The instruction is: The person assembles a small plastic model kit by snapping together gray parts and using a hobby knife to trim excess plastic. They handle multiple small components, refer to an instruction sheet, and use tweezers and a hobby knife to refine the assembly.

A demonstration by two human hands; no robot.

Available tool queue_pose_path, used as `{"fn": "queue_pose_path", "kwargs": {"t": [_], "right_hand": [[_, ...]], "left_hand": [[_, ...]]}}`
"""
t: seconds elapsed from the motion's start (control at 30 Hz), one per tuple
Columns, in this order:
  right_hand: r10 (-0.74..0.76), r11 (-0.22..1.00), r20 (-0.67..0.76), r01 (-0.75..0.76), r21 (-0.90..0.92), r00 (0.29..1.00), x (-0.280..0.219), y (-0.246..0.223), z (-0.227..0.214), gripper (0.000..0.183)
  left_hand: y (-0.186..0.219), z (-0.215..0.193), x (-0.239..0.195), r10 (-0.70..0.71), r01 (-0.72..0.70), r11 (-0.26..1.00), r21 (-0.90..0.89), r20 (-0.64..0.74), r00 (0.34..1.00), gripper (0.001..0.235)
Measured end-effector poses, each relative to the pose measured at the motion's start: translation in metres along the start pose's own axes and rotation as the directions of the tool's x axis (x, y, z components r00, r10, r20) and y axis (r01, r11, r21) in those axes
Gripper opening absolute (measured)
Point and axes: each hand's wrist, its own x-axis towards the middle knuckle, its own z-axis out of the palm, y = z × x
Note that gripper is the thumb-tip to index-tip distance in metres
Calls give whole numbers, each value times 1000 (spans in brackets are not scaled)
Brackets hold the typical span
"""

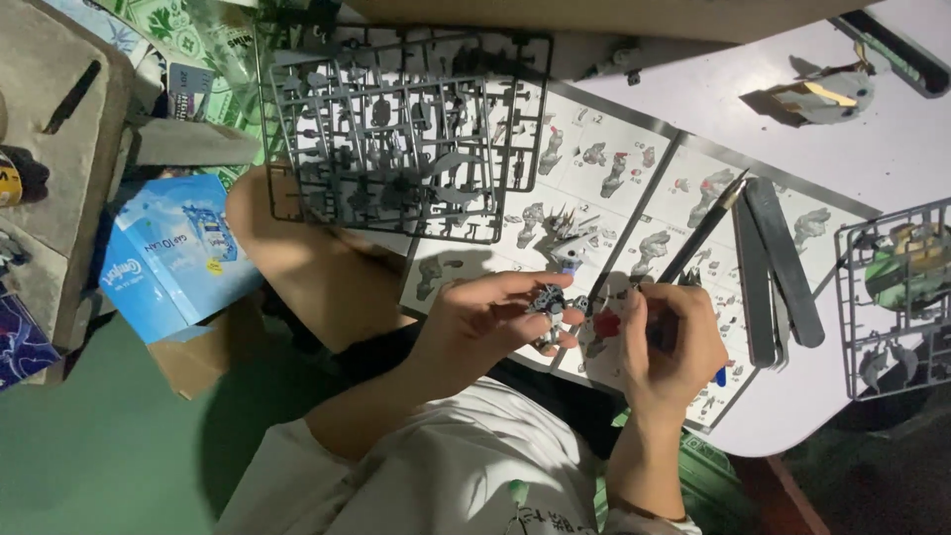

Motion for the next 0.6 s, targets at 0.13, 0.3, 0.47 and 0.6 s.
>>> {"fn": "queue_pose_path", "kwargs": {"t": [0.13,0.3,0.47,0.6], "right_hand": [[51,999,-25,-51,9,998,-5,2,-1,2],[48,996,-64,-43,81,997,1,-3,2,4],[-48,999,31,47,28,998,13,-8,-4,6],[-49,999,73,48,17,996,26,-12,-7,6]], "left_hand": [[-5,-4,6,5,-5,1000,27,-7,1000,33],[-22,-17,12,29,-27,995,93,-13,1000,32],[-10,-13,23,102,-107,968,228,34,994,28],[-15,-14,32,142,-148,963,227,45,989,27]]}}
